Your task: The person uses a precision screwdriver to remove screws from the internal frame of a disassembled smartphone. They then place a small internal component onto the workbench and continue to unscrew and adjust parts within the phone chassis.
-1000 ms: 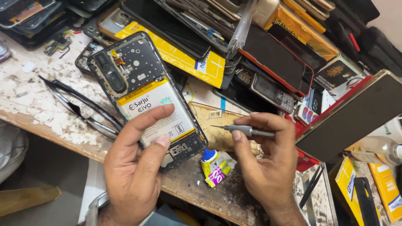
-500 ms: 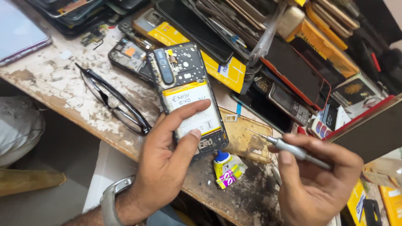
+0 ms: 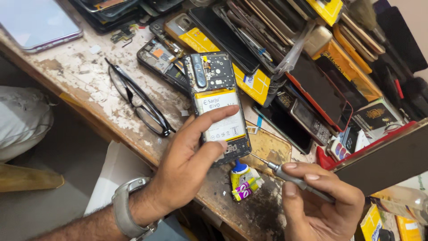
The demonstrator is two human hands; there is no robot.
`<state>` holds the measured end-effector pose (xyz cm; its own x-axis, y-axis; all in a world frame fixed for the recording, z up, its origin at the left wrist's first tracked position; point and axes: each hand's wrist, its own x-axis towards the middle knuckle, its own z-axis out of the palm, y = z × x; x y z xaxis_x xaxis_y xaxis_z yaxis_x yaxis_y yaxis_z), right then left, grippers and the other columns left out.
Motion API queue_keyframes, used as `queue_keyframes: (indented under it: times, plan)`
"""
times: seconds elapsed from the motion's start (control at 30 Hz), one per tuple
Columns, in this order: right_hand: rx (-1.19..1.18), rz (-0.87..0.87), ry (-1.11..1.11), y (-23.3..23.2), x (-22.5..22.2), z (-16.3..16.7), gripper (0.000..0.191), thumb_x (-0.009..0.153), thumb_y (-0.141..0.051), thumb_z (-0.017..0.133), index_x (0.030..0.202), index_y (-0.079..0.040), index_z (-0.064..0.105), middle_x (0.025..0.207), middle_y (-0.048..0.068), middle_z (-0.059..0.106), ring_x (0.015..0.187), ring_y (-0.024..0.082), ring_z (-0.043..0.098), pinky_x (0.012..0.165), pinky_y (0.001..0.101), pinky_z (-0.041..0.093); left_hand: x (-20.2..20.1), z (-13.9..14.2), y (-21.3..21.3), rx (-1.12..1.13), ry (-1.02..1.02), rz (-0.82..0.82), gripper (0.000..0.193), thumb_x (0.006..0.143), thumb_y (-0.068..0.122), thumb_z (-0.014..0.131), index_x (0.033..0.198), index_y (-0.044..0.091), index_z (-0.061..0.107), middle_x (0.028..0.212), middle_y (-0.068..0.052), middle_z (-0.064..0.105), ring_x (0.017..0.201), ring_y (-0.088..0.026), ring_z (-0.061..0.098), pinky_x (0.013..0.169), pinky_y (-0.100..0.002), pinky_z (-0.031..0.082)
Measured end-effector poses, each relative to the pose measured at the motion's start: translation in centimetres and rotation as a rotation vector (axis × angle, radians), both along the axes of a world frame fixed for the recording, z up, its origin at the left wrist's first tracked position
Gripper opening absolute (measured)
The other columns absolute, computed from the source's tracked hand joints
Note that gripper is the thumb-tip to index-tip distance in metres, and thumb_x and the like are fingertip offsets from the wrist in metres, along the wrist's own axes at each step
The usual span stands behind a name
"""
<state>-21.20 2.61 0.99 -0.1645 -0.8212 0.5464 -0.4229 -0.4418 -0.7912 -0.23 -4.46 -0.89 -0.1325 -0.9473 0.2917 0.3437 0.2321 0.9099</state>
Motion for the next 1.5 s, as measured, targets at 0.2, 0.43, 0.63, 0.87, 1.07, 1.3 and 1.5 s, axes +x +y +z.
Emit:
queue_keyframes:
  times: [0.2, 0.43, 0.63, 0.87, 1.07, 1.3, 1.5]
  plan:
    - [-0.017, 0.159, -0.002, -0.3, 0.6, -0.2, 0.042, 0.095, 0.018, 0.064, 0.124, -0.006, 0.046, 0.114, 0.022, 0.067, 0.114, 0.024, 0.070, 0.102, 0.0362, 0.061, 0.4, -0.5, -0.2, -0.010, -0.023, 0.001, 0.042, 0.108, 0.020, 0.046, 0.142, 0.001, 0.060, 0.130, -0.015, 0.068, 0.127, -0.021, 0.064, 0.111, -0.033, 0.047]
    - [-0.040, 0.201, 0.001, -0.3, 2.4, -0.5, 0.038, 0.095, 0.019, 0.064, 0.120, -0.004, 0.048, 0.113, 0.021, 0.068, 0.115, 0.025, 0.069, 0.106, 0.0394, 0.060, 0.5, -0.3, -0.1, -0.021, -0.046, -0.032, 0.046, 0.110, 0.027, 0.041, 0.143, 0.000, 0.059, 0.131, -0.016, 0.068, 0.126, -0.022, 0.066, 0.109, -0.033, 0.050]
    - [-0.035, 0.216, 0.049, -0.4, 3.4, -0.4, 0.037, 0.095, 0.019, 0.064, 0.119, -0.005, 0.050, 0.111, 0.019, 0.070, 0.113, 0.025, 0.070, 0.103, 0.0379, 0.060, 0.8, 0.0, -0.3, -0.001, -0.081, -0.082, 0.051, 0.109, 0.032, 0.039, 0.143, -0.001, 0.057, 0.133, -0.017, 0.067, 0.127, -0.022, 0.066, 0.108, -0.033, 0.051]
    - [-0.028, 0.235, 0.072, -0.5, 3.6, -0.3, 0.038, 0.093, 0.020, 0.064, 0.118, -0.005, 0.050, 0.111, 0.018, 0.070, 0.114, 0.026, 0.070, 0.104, 0.0383, 0.060, 1.1, 0.1, -0.4, 0.001, -0.085, -0.089, 0.051, 0.109, 0.033, 0.038, 0.142, -0.001, 0.058, 0.134, -0.017, 0.067, 0.129, -0.023, 0.066, 0.108, -0.033, 0.051]
    - [-0.043, 0.259, 0.098, -0.7, 3.4, -0.5, 0.039, 0.092, 0.020, 0.065, 0.118, -0.005, 0.051, 0.111, 0.018, 0.070, 0.113, 0.026, 0.070, 0.101, 0.0376, 0.060, 1.0, -0.1, -0.4, -0.028, -0.090, -0.071, 0.049, 0.110, 0.031, 0.038, 0.142, 0.000, 0.058, 0.133, -0.017, 0.067, 0.128, -0.023, 0.066, 0.108, -0.033, 0.051]
    - [-0.043, 0.256, 0.111, -0.6, 3.1, -0.5, 0.039, 0.092, 0.020, 0.064, 0.119, -0.005, 0.051, 0.111, 0.018, 0.070, 0.112, 0.025, 0.070, 0.106, 0.0402, 0.058, 1.0, -0.1, -0.4, -0.026, -0.102, -0.064, 0.049, 0.109, 0.031, 0.039, 0.141, 0.000, 0.058, 0.133, -0.017, 0.068, 0.128, -0.023, 0.067, 0.108, -0.033, 0.051]
    - [-0.040, 0.264, 0.131, -0.8, 3.0, -0.5, 0.038, 0.092, 0.018, 0.065, 0.117, -0.005, 0.051, 0.112, 0.017, 0.071, 0.111, 0.026, 0.070, 0.104, 0.0395, 0.059, 0.9, -0.1, -0.5, -0.016, -0.100, -0.083, 0.050, 0.109, 0.033, 0.038, 0.141, -0.001, 0.058, 0.134, -0.017, 0.067, 0.129, -0.023, 0.066, 0.109, -0.034, 0.050]
